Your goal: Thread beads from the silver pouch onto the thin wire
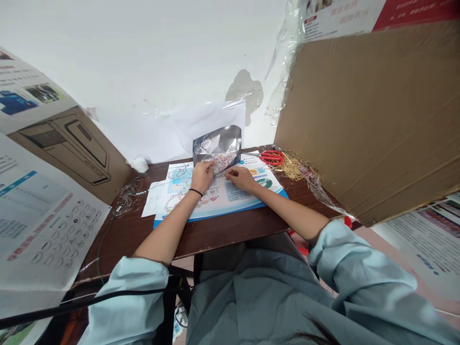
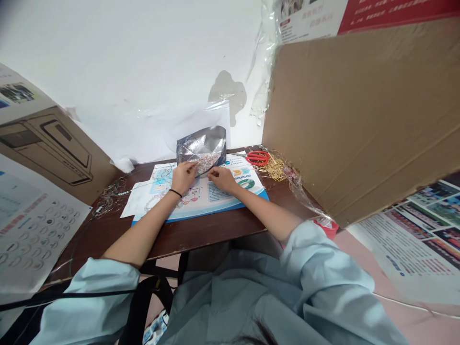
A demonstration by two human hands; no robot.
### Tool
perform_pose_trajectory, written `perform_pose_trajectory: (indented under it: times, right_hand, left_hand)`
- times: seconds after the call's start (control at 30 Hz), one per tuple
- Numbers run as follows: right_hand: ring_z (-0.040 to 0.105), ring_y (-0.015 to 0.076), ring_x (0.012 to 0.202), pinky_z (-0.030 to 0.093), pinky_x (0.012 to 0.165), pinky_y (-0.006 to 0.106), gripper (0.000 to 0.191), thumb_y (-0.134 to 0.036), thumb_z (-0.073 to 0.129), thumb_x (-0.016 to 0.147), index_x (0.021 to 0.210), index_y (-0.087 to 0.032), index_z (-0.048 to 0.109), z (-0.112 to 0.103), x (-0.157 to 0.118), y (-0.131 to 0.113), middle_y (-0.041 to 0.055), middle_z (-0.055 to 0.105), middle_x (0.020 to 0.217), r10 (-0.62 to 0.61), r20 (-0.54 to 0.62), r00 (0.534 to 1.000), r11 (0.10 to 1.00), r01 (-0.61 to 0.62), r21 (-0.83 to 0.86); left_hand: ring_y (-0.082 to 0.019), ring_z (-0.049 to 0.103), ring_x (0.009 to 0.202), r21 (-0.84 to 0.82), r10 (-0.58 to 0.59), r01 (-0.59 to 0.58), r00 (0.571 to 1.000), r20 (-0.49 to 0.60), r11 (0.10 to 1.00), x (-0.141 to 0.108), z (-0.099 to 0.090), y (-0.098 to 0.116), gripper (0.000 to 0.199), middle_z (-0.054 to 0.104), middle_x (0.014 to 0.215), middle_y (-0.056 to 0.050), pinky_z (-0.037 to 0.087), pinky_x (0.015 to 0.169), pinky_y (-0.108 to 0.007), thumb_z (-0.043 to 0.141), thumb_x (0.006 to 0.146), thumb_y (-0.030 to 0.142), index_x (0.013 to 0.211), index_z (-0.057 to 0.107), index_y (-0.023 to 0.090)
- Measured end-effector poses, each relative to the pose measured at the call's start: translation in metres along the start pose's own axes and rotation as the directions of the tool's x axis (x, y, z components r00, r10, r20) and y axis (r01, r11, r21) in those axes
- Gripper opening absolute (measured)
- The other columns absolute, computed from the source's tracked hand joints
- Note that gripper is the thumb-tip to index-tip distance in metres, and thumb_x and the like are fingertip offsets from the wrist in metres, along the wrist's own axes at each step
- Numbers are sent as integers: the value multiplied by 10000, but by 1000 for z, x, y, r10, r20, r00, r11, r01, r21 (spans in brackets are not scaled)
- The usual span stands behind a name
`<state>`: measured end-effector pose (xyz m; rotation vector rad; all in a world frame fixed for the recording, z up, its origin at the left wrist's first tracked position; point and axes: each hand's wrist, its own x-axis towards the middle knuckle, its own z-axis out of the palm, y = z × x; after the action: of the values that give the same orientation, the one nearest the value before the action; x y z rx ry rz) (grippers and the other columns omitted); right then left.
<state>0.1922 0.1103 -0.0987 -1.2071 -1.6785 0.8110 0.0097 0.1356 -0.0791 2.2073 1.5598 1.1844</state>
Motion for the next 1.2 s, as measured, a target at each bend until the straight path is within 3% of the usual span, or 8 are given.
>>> perform_pose_trajectory:
  times: [0.1,0.2,0.3,0.4,0.53,0.67,0.87,1.2]
  right_hand:
    - [585,142,680,445,713,277,83,-203,608,828,747,-198,626,1,0,0,-15,664,696,-14,-27,1000,1000,14,22]
    - [577,150,688,450,724,289,123,-272,557,869,763,-213,570,2,-1,-1,-19,633,703,-42,-140,989,997,50,60]
    - [596,160,747,466,755,302,147,-327,494,900,800,-227,533,2,1,2,-3,645,784,-56,-270,961,985,97,140]
    - [626,170,782,490,778,317,184,-398,517,886,811,-230,531,3,2,5,9,661,819,-30,-252,967,956,101,274]
    - [660,188,782,511,781,338,273,-496,588,831,806,-227,546,5,3,6,12,665,787,27,-157,987,909,40,414]
    - [653,191,787,502,797,346,318,-541,606,807,798,-229,547,6,1,4,10,666,782,-10,-139,990,924,62,378]
    - [621,176,782,504,807,339,361,-583,614,799,809,-231,536,8,1,5,-5,636,791,-34,-71,997,934,57,353]
    - [647,165,778,484,777,301,178,-378,521,895,803,-225,512,-3,1,-3,13,697,820,-29,-148,988,966,66,249]
  left_hand:
    - [-223,649,874,-368,-236,227,971,21,902,-1,2,8,211,758,953,-94,498,891,-378,681,797,175,968,804,153]
    - [-160,624,771,-720,-391,428,890,233,546,-4,8,18,148,749,848,-69,498,748,-302,752,712,142,856,788,140]
    - [-112,608,735,-814,-368,526,828,423,247,-10,13,28,156,745,817,-57,488,690,-240,759,672,75,815,771,136]
    - [-87,605,721,-809,-352,567,796,492,153,-15,16,38,150,747,818,-54,478,656,-202,743,687,46,806,768,134]
    - [-70,593,683,-822,-369,558,791,488,109,-18,16,43,99,733,781,-40,466,624,-183,750,722,76,801,758,134]
    - [-60,593,669,-846,-388,518,811,439,126,-18,17,39,93,721,765,-26,430,591,-174,793,708,116,774,731,138]
    - [-101,620,728,-847,-421,472,839,345,245,-18,20,32,241,715,763,-24,380,600,-209,869,586,159,739,682,152]
    - [-127,591,771,-732,-348,488,869,353,475,-23,18,31,311,711,863,-37,372,561,-196,851,655,383,822,681,182]
